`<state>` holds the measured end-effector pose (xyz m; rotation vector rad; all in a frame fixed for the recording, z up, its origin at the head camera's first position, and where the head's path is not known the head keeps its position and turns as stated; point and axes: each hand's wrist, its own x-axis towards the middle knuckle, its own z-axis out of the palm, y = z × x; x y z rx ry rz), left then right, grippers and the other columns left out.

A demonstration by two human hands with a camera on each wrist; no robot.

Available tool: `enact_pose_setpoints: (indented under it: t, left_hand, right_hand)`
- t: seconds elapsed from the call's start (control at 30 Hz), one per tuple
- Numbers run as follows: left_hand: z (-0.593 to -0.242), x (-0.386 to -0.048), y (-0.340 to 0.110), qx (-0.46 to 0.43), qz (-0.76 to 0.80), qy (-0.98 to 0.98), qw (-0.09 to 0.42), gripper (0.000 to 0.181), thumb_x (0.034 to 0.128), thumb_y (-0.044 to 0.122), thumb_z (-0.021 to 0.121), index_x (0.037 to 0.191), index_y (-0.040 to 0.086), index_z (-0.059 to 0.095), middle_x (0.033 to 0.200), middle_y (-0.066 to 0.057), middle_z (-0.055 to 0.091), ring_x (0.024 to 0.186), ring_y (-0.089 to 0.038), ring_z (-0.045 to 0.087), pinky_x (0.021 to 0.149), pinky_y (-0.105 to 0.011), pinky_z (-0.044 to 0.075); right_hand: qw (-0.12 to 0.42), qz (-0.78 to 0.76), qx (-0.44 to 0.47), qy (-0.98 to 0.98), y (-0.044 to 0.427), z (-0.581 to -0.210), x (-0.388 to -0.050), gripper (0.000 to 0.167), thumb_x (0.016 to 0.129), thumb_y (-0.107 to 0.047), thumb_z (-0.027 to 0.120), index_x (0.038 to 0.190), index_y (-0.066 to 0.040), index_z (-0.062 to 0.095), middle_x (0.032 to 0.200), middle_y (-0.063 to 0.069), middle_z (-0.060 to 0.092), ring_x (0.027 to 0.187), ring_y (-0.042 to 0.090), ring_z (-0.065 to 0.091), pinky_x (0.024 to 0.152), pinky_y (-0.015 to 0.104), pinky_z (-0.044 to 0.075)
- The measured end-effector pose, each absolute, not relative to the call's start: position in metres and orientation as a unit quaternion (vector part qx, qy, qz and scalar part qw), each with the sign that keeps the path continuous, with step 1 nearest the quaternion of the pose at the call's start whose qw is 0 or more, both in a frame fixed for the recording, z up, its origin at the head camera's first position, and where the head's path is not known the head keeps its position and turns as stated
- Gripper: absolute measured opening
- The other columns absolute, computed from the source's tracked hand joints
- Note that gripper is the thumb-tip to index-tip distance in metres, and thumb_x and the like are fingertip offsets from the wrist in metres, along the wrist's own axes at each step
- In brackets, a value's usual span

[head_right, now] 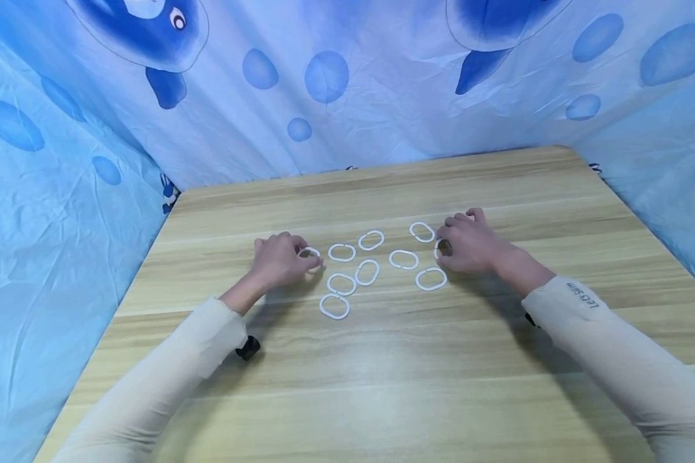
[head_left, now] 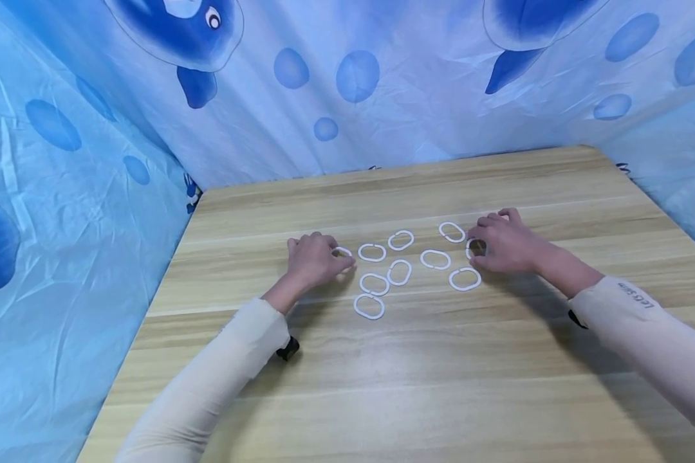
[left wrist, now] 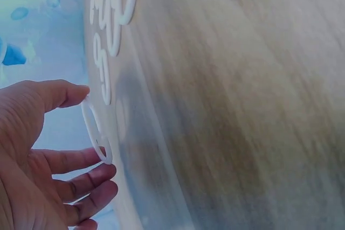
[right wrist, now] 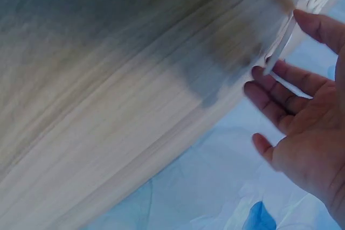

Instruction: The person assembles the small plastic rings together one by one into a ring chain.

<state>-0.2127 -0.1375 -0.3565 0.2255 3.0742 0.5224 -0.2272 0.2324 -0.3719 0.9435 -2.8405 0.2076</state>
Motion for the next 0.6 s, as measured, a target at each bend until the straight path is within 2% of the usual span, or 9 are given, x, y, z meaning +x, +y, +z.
enact_pose_setpoints:
  t: [0.1,0.17,0.3,0.4,0.5,0.6]
  left_hand:
    - [-0.352,-0.212,-0.138,0.073,0.198,0.977,0.016,0.037,0.0825,0.047,0.069,0.071,0.012,0.061,0.064,0.001,0.056,0.069,-0.021,0.052,0.086,-0.044,0.029]
    - [-0.349,-0.211,-0.138,0.069,0.225,0.972,0.029,0.038,0.0835,0.047,0.068,0.073,0.011,0.061,0.065,0.002,0.058,0.071,-0.021,0.054,0.089,-0.046,0.029]
    - [-0.344,-0.208,-0.134,0.06,0.29,0.954,0.043,0.037,0.0835,0.049,0.067,0.09,0.013,0.067,0.085,0.002,0.067,0.087,-0.018,0.06,0.099,-0.05,0.025]
    - [-0.341,-0.207,-0.129,0.054,0.334,0.94,0.036,0.042,0.0828,0.051,0.068,0.102,0.013,0.069,0.098,0.001,0.068,0.095,-0.018,0.06,0.101,-0.05,0.024]
    - [-0.338,-0.206,-0.123,0.046,0.369,0.928,0.023,0.046,0.082,0.052,0.069,0.107,0.013,0.069,0.102,0.0,0.068,0.098,-0.017,0.06,0.101,-0.047,0.026]
    - [-0.336,-0.205,-0.118,0.027,0.412,0.911,0.022,0.045,0.0814,0.052,0.069,0.107,0.015,0.069,0.104,0.002,0.067,0.1,-0.015,0.059,0.1,-0.04,0.034]
  right_hand:
    - [0.113,0.082,0.332,-0.933,0.235,-0.371,-0.231,0.039,0.07,-0.029,0.077,0.099,-0.005,0.068,0.094,0.01,0.064,0.095,0.033,0.058,0.092,0.061,0.029]
    - [0.142,0.095,0.343,-0.924,0.235,-0.369,-0.232,0.041,0.068,-0.029,0.077,0.099,-0.004,0.068,0.093,0.011,0.064,0.094,0.033,0.058,0.091,0.06,0.029]
    - [0.192,0.121,0.351,-0.909,0.232,-0.364,-0.233,0.042,0.07,-0.03,0.076,0.101,-0.003,0.067,0.094,0.011,0.065,0.095,0.033,0.058,0.091,0.06,0.029]
    - [0.235,0.138,0.353,-0.895,0.227,-0.359,-0.233,0.042,0.071,-0.032,0.074,0.102,-0.004,0.067,0.094,0.012,0.066,0.094,0.034,0.058,0.091,0.061,0.029]
    - [0.274,0.152,0.362,-0.878,0.22,-0.355,-0.232,0.043,0.07,-0.033,0.072,0.101,-0.004,0.067,0.093,0.012,0.066,0.091,0.035,0.057,0.09,0.061,0.029]
    - [0.293,0.164,0.368,-0.867,0.212,-0.351,-0.231,0.043,0.07,-0.034,0.072,0.101,-0.004,0.068,0.092,0.012,0.066,0.088,0.034,0.057,0.089,0.061,0.029]
